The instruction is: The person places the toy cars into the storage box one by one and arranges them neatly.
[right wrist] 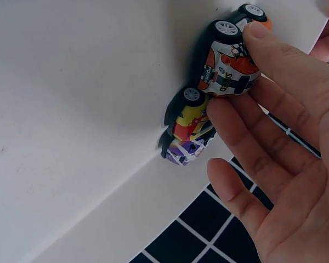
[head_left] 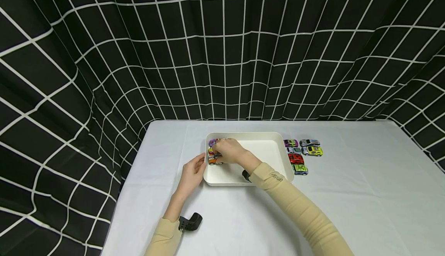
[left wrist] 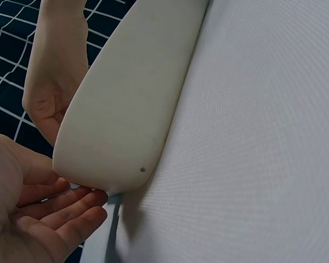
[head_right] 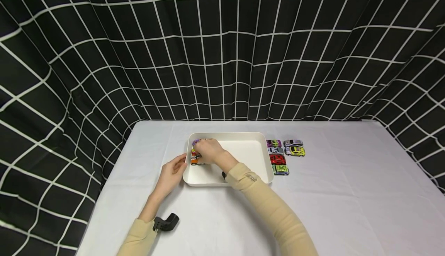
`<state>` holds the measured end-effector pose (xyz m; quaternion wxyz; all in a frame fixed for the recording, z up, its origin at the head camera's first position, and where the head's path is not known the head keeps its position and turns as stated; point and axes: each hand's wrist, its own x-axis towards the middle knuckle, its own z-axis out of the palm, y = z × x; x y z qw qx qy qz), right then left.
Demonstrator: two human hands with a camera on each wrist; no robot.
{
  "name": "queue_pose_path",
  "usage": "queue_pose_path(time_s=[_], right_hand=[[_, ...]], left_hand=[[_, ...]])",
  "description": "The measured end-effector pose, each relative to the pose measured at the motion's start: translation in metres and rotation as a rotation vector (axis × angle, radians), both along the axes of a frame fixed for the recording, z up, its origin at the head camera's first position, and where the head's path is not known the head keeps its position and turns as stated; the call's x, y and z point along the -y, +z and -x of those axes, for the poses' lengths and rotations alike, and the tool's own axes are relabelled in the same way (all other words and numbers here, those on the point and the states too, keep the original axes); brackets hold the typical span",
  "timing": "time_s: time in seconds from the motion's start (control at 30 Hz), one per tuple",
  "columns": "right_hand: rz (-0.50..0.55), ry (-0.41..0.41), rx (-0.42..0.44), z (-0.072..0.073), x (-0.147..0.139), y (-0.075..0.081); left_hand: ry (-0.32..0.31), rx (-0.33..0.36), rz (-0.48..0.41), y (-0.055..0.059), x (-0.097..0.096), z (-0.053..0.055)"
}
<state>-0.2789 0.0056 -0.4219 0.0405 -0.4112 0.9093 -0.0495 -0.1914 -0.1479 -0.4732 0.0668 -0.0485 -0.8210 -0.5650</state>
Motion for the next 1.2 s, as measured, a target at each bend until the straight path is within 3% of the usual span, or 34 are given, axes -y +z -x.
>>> queue_pose_path(time_s=[0.23,0.5,0.67,0.9,1.2], right_hand=[[0.01,0.002,0.004,0.0,-0.002,0.004],[0.092,-0.001,-0.04,-0.001,-0.028,0.024],[0.139,-0.01,-0.105,0.001,-0.062,0.034],[0.196,-0.097,-0.139,0.003,-0.121,0.041],[0.161,-0.228,-0.146,-0.003,-0.189,0.028]], left_hand=[[0.004,-0.009,0.009,0.0,0.0,0.0],[0.002,-0.02,0.003,-0.004,0.0,0.001],[0.002,-0.019,0.0,-0.004,0.0,0.001],[0.005,-0.014,0.01,-0.003,-0.002,0.0],[-0.001,-0.029,0.007,-0.002,-0.001,0.0]])
